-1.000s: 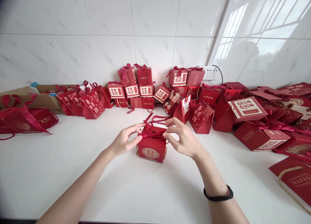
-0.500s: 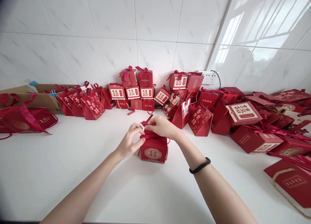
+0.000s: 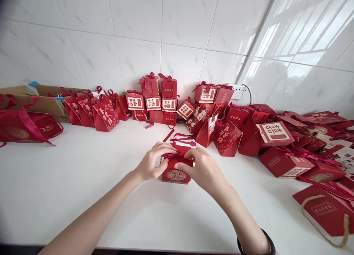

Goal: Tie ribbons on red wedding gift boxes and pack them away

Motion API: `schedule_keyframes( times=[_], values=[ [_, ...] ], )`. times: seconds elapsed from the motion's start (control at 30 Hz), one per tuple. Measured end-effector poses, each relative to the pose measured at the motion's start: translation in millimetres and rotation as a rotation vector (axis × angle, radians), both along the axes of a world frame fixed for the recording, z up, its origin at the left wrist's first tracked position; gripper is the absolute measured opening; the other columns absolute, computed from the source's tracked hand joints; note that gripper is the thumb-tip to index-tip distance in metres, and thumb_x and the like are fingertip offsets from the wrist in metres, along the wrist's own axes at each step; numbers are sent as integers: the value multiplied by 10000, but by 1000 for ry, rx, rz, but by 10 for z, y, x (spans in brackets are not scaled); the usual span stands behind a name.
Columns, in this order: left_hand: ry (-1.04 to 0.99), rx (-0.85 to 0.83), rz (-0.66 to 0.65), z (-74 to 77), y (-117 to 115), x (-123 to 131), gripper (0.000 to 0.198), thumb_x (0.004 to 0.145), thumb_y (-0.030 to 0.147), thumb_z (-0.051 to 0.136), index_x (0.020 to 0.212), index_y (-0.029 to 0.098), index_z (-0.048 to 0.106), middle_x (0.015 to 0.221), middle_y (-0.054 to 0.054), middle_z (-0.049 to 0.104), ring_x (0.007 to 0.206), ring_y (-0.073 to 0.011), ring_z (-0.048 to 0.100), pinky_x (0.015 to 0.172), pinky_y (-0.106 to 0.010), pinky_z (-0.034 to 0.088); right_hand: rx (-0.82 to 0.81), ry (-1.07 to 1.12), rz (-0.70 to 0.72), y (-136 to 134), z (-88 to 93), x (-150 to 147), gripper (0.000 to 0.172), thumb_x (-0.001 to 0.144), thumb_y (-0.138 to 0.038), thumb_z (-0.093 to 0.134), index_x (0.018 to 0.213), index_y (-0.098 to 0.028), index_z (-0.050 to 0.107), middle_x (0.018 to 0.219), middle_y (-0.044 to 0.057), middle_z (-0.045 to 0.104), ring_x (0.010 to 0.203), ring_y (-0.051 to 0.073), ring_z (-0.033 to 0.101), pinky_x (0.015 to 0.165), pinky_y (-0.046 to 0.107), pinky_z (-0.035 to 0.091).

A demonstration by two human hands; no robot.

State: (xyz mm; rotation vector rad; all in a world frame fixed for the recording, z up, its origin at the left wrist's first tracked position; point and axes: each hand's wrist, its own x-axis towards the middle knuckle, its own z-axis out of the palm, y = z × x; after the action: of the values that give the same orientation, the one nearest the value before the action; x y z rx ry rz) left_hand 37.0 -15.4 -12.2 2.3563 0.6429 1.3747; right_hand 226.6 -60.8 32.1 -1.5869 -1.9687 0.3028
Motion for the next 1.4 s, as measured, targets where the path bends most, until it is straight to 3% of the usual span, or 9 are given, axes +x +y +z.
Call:
schedule_keyframes(
  times=[0.13,0.37,0.5,0.57,0.7,0.8,1.13,1.27,1.4],
  values=[
    [15,6,21,-12,19,1,286,782,103,464,946,184,684,991,-62,685,974,-211,582,894,-397,484,110,-43,39,-20,-149,14,96,826,-300,586,791,-217,617,827,32,614,689,166,566,647,305,487],
    [6,-101,50,-23,49,-12,220,847,175,493,880,198,710,915,-41,707,937,-194,593,865,-366,497,264,-43,271,156,-224,253,189,930,-231,425,876,-215,605,866,42,607,737,153,590,665,279,486],
    [-25,-118,70,-35,65,-22,216,850,166,491,809,197,700,883,-36,709,911,-185,599,858,-354,495,356,-15,258,185,-261,361,217,941,-260,403,891,-213,609,875,55,616,744,164,603,664,293,476],
    [-19,-122,77,-39,64,-19,211,852,168,494,810,196,699,888,-36,706,910,-184,598,861,-355,491,328,45,207,150,-238,341,220,930,-310,430,846,-212,608,820,48,626,696,162,587,634,291,467],
    [-2,-141,85,-39,47,2,201,864,183,495,856,195,696,915,-44,696,938,-190,589,861,-357,486,59,113,133,85,-133,199,243,847,-443,546,787,-215,604,763,29,646,630,158,556,582,288,455],
    [-10,-143,86,-37,41,15,204,875,194,489,862,196,692,909,-45,691,934,-189,587,855,-354,483,-85,68,89,128,-74,126,194,828,-392,556,759,-217,605,737,19,641,624,161,554,563,285,445],
    [-33,-158,84,-38,38,17,181,870,185,502,901,190,681,900,-40,688,927,-175,586,871,-336,477,250,-72,193,198,-182,178,242,941,-286,365,920,-223,598,861,50,611,718,168,583,651,288,460],
    [-14,-152,89,-19,31,17,182,868,178,504,896,201,683,899,-37,687,930,-182,585,882,-350,471,187,118,152,149,-219,137,227,918,-301,407,974,-231,616,904,39,674,791,178,628,697,284,485],
    [-1,-134,91,-13,30,20,181,865,181,509,894,201,686,904,-37,689,930,-182,588,888,-354,470,25,266,44,152,-177,55,318,878,-448,453,812,-202,643,795,49,683,712,195,613,633,301,469]
  ],
)
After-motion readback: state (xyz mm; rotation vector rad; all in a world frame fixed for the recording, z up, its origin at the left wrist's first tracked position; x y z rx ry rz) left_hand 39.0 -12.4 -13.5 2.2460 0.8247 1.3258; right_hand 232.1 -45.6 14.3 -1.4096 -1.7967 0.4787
